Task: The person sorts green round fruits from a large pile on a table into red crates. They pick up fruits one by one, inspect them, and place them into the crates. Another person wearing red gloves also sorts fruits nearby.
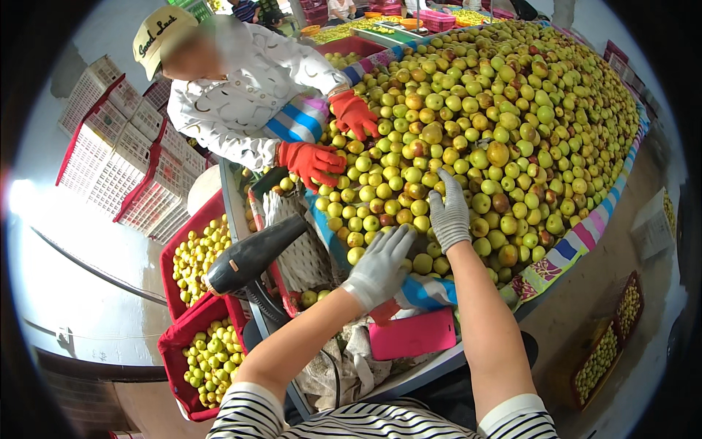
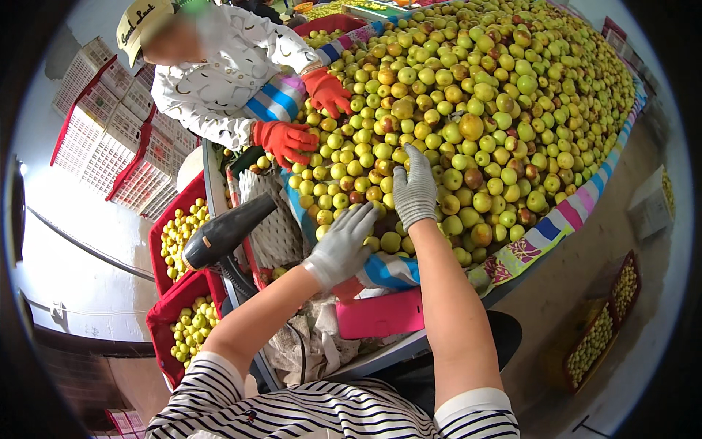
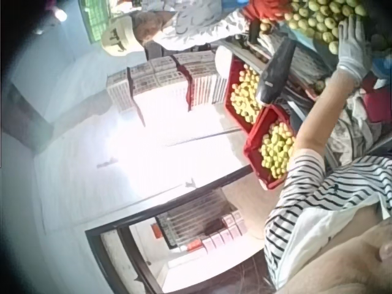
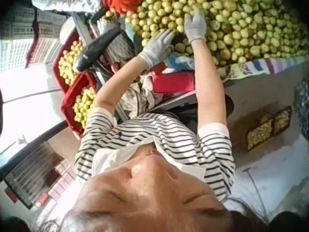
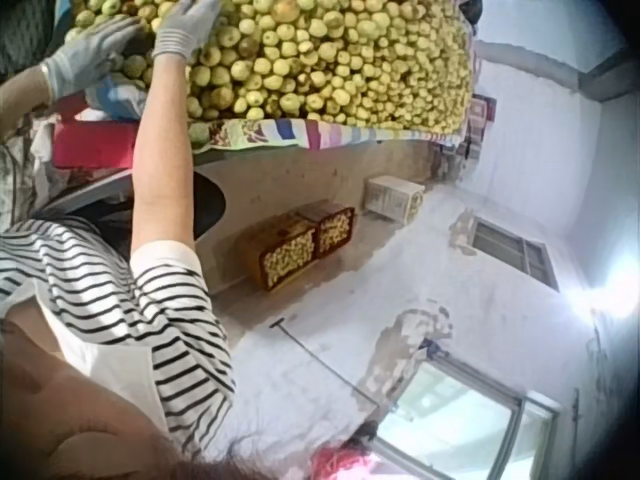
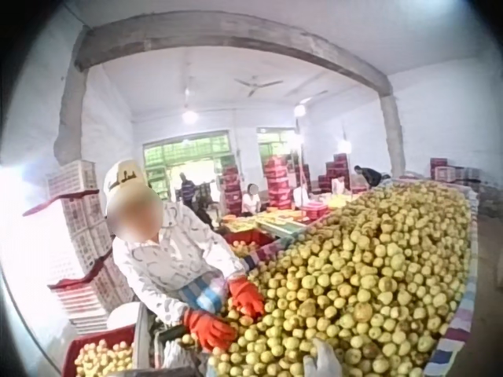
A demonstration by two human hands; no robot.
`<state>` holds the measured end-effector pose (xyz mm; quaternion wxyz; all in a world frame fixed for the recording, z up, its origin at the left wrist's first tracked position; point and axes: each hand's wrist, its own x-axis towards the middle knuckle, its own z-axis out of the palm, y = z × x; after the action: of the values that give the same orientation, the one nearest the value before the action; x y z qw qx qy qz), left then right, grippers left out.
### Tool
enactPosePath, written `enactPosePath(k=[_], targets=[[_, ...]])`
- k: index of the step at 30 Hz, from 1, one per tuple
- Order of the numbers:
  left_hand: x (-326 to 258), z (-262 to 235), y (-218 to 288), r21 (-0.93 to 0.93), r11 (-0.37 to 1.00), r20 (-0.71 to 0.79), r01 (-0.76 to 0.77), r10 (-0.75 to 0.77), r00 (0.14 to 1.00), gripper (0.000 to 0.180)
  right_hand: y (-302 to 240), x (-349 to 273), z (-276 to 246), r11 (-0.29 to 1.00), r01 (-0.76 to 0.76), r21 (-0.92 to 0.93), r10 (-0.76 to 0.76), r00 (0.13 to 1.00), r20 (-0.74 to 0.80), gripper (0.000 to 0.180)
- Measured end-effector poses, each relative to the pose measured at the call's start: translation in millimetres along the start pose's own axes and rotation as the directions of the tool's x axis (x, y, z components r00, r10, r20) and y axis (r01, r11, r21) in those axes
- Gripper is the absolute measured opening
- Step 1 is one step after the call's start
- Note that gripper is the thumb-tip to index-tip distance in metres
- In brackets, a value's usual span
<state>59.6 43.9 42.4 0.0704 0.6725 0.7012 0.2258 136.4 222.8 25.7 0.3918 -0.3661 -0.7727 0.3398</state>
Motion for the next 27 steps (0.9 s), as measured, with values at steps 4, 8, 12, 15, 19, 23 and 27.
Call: enactPosePath(k=[4, 8, 12, 15, 19, 23, 27], targets=[[55.6, 59.4, -31.0, 0.244, 0.968, -0.039, 0.053, -0.044, 0.998, 0.063, -9.3, -1.9, 0.5, 0.999, -0.016, -0.037, 0.018, 0.998, 0.054, 0.047], [71.1, 61.0, -47.3, 0.310, 0.946, -0.095, 0.099, -0.073, 0.993, 0.058, -1.0, 1.0, -0.9, 0.996, 0.060, -0.063, -0.059, 0.998, 0.013, 0.046], [54.7, 48.0, -83.0, 0.252, 0.915, -0.162, 0.314, -0.280, 0.946, 0.062, -8.2, -1.9, -3.1, 0.997, 0.075, 0.033, -0.074, 0.997, -0.018, 0.046], [23.1, 31.3, -106.9, 0.280, 0.872, -0.174, 0.402, -0.365, 0.915, 0.064, -6.9, -0.4, 1.7, 0.997, 0.074, -0.022, -0.074, 0.997, -0.005, 0.047], [-2.3, 18.7, -98.0, 0.214, 0.858, -0.086, 0.467, -0.460, 0.884, 0.061, -0.3, -1.8, 0.9, 0.992, 0.077, -0.099, -0.076, 0.997, 0.017, 0.048], [-30.6, 12.0, -95.5, 0.340, 0.870, -0.145, 0.359, -0.328, 0.933, 0.044, 2.6, -4.8, 7.4, 0.992, 0.046, -0.121, -0.038, 0.997, 0.065, 0.049], [-39.7, 6.0, -81.3, 0.363, 0.823, -0.021, 0.437, -0.462, 0.887, 0.040, 0.4, -3.7, 5.6, 0.983, 0.087, -0.162, -0.076, 0.994, 0.074, 0.048]])
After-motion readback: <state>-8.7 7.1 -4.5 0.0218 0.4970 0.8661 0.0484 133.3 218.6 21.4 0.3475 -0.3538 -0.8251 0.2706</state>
